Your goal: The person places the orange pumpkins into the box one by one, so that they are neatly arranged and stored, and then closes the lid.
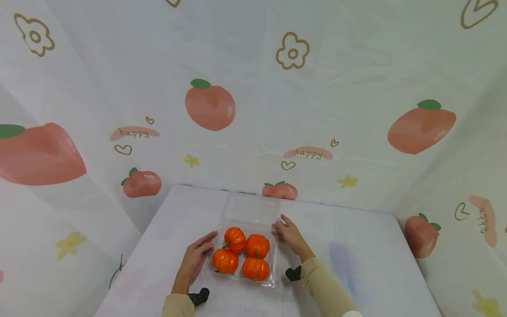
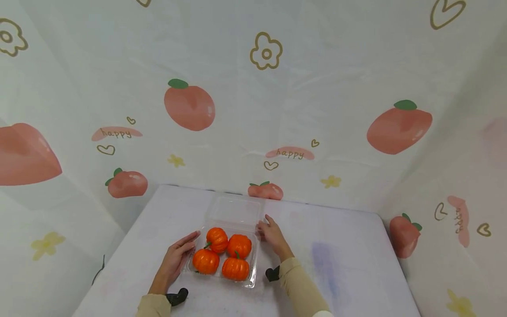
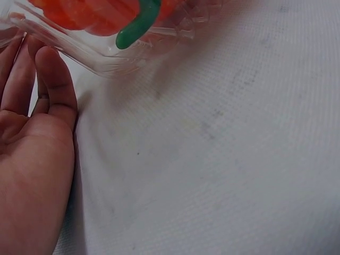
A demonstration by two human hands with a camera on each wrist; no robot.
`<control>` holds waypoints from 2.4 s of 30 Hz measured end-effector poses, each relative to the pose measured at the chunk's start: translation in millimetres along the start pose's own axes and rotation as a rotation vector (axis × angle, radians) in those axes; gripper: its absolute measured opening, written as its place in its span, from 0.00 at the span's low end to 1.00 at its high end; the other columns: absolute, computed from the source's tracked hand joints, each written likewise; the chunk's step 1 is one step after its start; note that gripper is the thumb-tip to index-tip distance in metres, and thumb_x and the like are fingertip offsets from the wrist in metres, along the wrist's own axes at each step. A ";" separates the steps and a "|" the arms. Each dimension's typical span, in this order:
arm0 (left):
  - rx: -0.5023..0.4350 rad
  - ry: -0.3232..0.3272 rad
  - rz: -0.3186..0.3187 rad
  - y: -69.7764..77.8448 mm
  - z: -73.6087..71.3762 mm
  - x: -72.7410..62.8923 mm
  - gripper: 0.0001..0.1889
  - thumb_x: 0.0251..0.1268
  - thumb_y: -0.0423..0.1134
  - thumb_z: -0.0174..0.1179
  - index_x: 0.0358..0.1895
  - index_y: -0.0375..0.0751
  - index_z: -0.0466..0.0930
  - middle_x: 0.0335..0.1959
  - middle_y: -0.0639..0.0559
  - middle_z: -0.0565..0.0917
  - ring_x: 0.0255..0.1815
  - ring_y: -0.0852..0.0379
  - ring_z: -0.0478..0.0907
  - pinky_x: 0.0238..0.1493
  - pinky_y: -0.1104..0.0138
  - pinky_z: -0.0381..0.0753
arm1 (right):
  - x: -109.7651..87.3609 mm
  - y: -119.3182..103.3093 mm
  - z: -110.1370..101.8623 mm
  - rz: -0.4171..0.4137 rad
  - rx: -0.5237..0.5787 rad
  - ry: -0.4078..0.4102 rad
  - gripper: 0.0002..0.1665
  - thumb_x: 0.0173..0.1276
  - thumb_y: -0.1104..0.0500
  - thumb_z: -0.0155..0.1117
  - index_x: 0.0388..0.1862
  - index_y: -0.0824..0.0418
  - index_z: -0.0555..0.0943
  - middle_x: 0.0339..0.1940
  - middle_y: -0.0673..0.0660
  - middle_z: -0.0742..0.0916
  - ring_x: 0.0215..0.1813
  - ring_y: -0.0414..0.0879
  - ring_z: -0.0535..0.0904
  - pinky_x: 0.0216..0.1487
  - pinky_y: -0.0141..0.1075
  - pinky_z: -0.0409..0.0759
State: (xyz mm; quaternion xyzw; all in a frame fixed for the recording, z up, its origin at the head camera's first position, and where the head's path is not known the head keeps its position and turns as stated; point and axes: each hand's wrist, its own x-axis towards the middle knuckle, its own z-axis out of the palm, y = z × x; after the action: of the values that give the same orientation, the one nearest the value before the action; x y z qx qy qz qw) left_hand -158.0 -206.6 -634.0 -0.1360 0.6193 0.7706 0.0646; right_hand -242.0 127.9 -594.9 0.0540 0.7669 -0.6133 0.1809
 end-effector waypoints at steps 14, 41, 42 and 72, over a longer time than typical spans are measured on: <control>0.005 -0.007 -0.010 1.2 0.1 0.5 0.29 0.68 0.43 0.65 0.70 0.39 0.75 0.62 0.63 0.85 0.59 0.78 0.78 0.58 0.81 0.77 | -2.9 -0.1 -2.5 0.005 0.044 -0.036 0.38 0.81 0.52 0.50 0.84 0.58 0.53 0.59 0.64 0.86 0.45 0.44 0.83 0.56 0.37 0.84; -0.033 -0.032 -0.008 0.1 -0.6 0.0 0.26 0.69 0.38 0.63 0.69 0.36 0.76 0.61 0.61 0.86 0.59 0.77 0.79 0.58 0.80 0.78 | 2.5 0.8 -12.1 -0.140 0.158 0.026 0.39 0.74 0.63 0.61 0.80 0.57 0.59 0.63 0.72 0.81 0.45 0.50 0.87 0.51 0.39 0.88; -0.034 -0.033 -0.006 0.0 -0.4 0.0 0.26 0.69 0.38 0.63 0.69 0.36 0.76 0.61 0.61 0.86 0.59 0.77 0.78 0.58 0.80 0.78 | 2.1 -0.1 -12.3 -0.142 0.160 0.026 0.39 0.74 0.63 0.61 0.80 0.57 0.59 0.62 0.72 0.81 0.46 0.51 0.87 0.51 0.40 0.88; 0.021 -0.029 0.001 1.2 0.8 -2.6 0.27 0.68 0.41 0.64 0.69 0.39 0.76 0.63 0.61 0.84 0.59 0.79 0.78 0.59 0.81 0.77 | -3.5 -19.1 -18.6 -0.133 0.169 0.027 0.23 0.77 0.49 0.61 0.61 0.58 0.67 0.63 0.72 0.82 0.56 0.61 0.87 0.57 0.42 0.87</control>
State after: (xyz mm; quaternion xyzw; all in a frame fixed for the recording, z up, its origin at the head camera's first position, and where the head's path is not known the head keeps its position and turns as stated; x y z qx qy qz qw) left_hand -155.9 -205.9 -631.9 -0.1238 0.6265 0.7658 0.0750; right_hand -248.4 141.7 -572.6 0.0261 0.7169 -0.6856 0.1242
